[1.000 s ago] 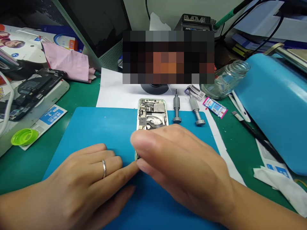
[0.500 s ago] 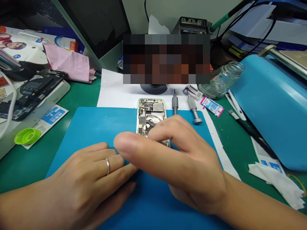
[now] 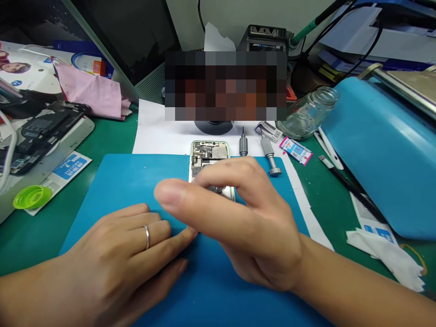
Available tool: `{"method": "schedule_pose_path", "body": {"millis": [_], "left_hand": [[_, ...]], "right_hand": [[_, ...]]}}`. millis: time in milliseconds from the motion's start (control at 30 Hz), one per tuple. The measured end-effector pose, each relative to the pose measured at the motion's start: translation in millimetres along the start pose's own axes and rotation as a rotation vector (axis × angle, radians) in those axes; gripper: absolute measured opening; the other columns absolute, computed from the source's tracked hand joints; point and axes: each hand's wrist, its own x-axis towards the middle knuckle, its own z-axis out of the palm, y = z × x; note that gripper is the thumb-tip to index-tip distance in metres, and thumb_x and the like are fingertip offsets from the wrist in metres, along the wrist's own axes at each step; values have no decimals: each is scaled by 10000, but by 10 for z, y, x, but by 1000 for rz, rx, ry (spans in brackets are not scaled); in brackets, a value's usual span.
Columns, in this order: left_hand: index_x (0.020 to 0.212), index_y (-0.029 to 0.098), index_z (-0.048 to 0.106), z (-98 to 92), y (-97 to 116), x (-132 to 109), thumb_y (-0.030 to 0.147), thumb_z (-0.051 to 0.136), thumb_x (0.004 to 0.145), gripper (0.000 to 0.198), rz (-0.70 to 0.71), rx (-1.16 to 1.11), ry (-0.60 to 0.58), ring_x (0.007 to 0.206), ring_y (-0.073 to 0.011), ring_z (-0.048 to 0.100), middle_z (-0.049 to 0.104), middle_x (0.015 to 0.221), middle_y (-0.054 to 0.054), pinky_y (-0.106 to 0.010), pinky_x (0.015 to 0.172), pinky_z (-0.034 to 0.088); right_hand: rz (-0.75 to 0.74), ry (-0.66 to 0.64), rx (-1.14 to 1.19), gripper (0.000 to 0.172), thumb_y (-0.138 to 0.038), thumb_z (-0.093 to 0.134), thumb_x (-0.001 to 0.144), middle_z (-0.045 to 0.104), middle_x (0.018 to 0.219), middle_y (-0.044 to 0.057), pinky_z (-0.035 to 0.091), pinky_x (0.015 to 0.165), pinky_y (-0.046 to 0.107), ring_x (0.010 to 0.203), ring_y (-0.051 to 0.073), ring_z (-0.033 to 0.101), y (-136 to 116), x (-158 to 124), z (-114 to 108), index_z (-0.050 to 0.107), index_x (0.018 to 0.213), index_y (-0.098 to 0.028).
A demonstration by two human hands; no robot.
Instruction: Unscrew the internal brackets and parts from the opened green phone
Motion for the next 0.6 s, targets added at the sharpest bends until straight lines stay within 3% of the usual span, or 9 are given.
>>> {"method": "schedule_pose_path", "body": {"millis": [100,233,300,433,600], "left_hand": [[1179,59,723,-11,-6,10,177,522,1041,271,4,-4,-7,565,-179,595,664,718,-6,-382,474,444],[1170,65,722,-26,-6,13,168,526,1038,258,2,-4,-16,568,-174,586,659,722,-4,-377,483,423],[1175,69,718,-29,-4,9,176,531,1035,257,-3,-1,-7,570,-175,577,654,723,-3,-379,488,413],[1232,60,687,-18,-4,12,199,534,1034,286,-23,18,-7,604,-186,586,668,767,-16,-390,515,418],[1200,103,674,11,5,32,219,537,1030,247,-46,33,-30,610,-207,577,672,787,-19,-402,524,433]], "right_hand": [[-20,-74,38,666,-70,562,981,757,1192,14,634,894,439,1042,234,723,41,34,-23,506,1548,-413],[-154,-100,144,772,51,512,846,775,1255,-14,631,890,385,1015,189,737,82,113,-7,595,1449,-424],[-151,-104,182,792,64,513,817,765,1299,-30,630,888,369,992,175,732,92,125,17,600,1432,-427],[-91,-110,227,813,68,488,871,745,1322,-63,624,883,365,965,156,716,97,94,48,533,1475,-474],[-64,-103,247,678,-40,441,984,728,1341,-67,626,898,370,995,166,717,98,68,45,508,1494,-481]]}}
